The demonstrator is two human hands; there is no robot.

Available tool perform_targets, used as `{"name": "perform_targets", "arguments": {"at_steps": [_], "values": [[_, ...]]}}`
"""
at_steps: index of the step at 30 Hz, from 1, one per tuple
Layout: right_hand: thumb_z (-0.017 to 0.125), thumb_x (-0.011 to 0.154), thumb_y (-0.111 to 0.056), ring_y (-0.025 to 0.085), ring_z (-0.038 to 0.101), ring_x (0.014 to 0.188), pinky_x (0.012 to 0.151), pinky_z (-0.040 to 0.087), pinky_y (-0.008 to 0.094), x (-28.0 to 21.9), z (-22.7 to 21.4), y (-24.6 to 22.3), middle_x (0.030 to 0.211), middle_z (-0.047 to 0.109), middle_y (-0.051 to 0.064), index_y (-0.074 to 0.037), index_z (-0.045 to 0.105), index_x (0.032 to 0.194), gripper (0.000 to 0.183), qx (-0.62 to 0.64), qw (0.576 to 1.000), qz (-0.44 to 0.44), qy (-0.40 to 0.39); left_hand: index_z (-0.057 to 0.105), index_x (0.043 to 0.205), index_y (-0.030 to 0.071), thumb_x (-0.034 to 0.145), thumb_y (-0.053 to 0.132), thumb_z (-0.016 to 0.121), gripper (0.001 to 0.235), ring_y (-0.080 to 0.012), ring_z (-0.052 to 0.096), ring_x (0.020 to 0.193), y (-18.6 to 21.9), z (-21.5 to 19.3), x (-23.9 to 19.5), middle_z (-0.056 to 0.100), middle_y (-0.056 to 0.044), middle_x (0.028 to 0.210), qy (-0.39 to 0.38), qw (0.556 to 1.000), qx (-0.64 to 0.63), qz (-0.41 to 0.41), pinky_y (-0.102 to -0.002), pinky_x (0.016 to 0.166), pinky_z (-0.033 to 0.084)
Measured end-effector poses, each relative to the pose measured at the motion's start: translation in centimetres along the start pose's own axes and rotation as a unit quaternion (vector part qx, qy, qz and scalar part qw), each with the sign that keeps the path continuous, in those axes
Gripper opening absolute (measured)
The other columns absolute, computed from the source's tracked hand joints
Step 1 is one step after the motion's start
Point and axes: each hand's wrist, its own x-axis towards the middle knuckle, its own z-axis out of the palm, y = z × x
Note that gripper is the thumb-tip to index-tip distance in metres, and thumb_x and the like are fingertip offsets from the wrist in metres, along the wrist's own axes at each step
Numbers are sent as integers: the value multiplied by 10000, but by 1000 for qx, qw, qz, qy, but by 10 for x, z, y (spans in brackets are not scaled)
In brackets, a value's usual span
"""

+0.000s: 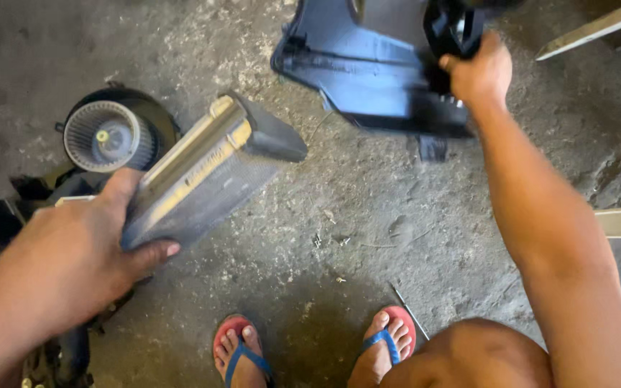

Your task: The person assembles a car air conditioning unit by hand, attaching a fan housing to a plastic casing, then connecting a radiator and hoses. They use a screwdriver to tighten screws on the casing and secure the components together on the floor.

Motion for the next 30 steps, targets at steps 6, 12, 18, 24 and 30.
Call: {"name": "perform_targets", "arguments": {"at_steps": [6, 12, 18, 24, 30], "values": [[902, 799, -341, 471, 665, 1006, 868, 524, 511, 4, 47, 5, 1045, 692, 285, 52, 554, 1162, 638, -88, 995, 49, -17, 392, 1461, 67, 815, 517, 762, 869, -322, 771, 819, 2, 8, -17, 758, -168, 832, -30, 999, -16, -30, -405, 742, 611], [860, 802, -307, 473, 627, 1026, 883, 502, 535, -37, 48, -28, 1083, 647, 296, 40, 525, 1227, 642, -91, 995, -1, -40, 426, 1408, 165, 811, 525, 747, 767, -281, 781, 810, -1, 21, -28, 746, -118, 807, -102, 994, -19, -41, -382, 751, 616], [600, 965, -147, 327, 623, 971, 872, 529, 457, -178, 17, -90, 1087, 649, 186, -12, 666, 1119, 215, -7, 910, -271, -313, 458, 1367, 230, 858, 518, 701, 633, -270, 774, 874, 1, 30, -24, 740, -63, 977, -112, 993, -24, 13, -409, 772, 604], [540, 918, -522, 534, 123, 1527, 1203, 132, 669, -308, 53, -112, 1586, 229, 335, -176, 460, 1518, 697, -22, 842, -350, -409, 487, 1155, 140, 839, 366, 725, 456, -379, 713, 819, 51, 54, 20, 693, -124, 944, 11, 977, -96, 189, -511, 698, 559], [554, 966, -293, 398, 342, 1481, 1220, 285, 492, -347, 75, -66, 1560, 448, 202, -114, 536, 1446, 513, 19, 839, -419, -346, 536, 1113, 80, 904, 108, 594, 219, -360, 715, 717, 125, 96, 62, 669, -166, 825, 155, 928, -65, 333, -476, 570, 576]]}}
